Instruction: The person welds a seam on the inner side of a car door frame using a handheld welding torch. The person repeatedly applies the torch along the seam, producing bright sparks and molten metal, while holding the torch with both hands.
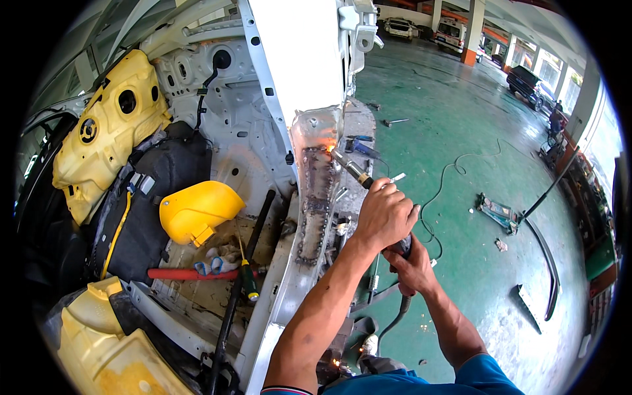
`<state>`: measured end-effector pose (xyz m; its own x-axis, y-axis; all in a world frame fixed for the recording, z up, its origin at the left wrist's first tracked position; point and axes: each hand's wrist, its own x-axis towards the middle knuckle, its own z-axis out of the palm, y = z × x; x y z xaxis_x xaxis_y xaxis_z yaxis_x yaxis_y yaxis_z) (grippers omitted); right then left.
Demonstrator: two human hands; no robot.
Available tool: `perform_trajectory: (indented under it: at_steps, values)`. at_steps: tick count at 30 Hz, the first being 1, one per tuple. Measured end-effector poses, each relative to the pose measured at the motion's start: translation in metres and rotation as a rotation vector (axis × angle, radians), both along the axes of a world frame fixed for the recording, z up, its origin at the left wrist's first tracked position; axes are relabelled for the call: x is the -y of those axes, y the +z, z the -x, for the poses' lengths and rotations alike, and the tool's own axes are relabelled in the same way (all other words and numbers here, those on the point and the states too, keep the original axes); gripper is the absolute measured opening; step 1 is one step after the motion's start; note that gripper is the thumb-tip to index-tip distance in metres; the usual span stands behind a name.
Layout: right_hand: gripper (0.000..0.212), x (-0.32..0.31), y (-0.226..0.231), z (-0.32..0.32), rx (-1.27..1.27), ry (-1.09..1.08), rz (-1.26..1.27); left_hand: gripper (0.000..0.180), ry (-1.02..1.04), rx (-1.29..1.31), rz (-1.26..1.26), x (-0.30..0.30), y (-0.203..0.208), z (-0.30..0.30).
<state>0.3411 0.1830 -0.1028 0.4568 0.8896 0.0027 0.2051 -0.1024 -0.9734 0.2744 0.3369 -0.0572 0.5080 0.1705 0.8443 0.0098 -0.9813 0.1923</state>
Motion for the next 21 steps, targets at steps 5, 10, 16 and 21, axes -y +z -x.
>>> perform_trajectory:
  at_steps: [5, 10, 16, 21]
  values:
    - [0.031, 0.0, 0.005, 0.002, 0.014, 0.001, 0.028, 0.034, 0.006, 0.001, -0.01, -0.001, 0.001, 0.001]
    - [0.032, -0.002, 0.008, 0.004, 0.063, -0.043, 0.016, 0.033, 0.109, -0.038, 0.127, 0.01, -0.008, 0.0]
    - [0.036, 0.0, 0.003, -0.001, 0.031, -0.011, 0.035, 0.032, 0.009, 0.041, -0.024, -0.003, 0.0, -0.002]
    - [0.043, 0.002, -0.004, -0.005, 0.041, 0.0, 0.013, 0.031, 0.013, 0.027, -0.033, 0.0, -0.003, -0.001]
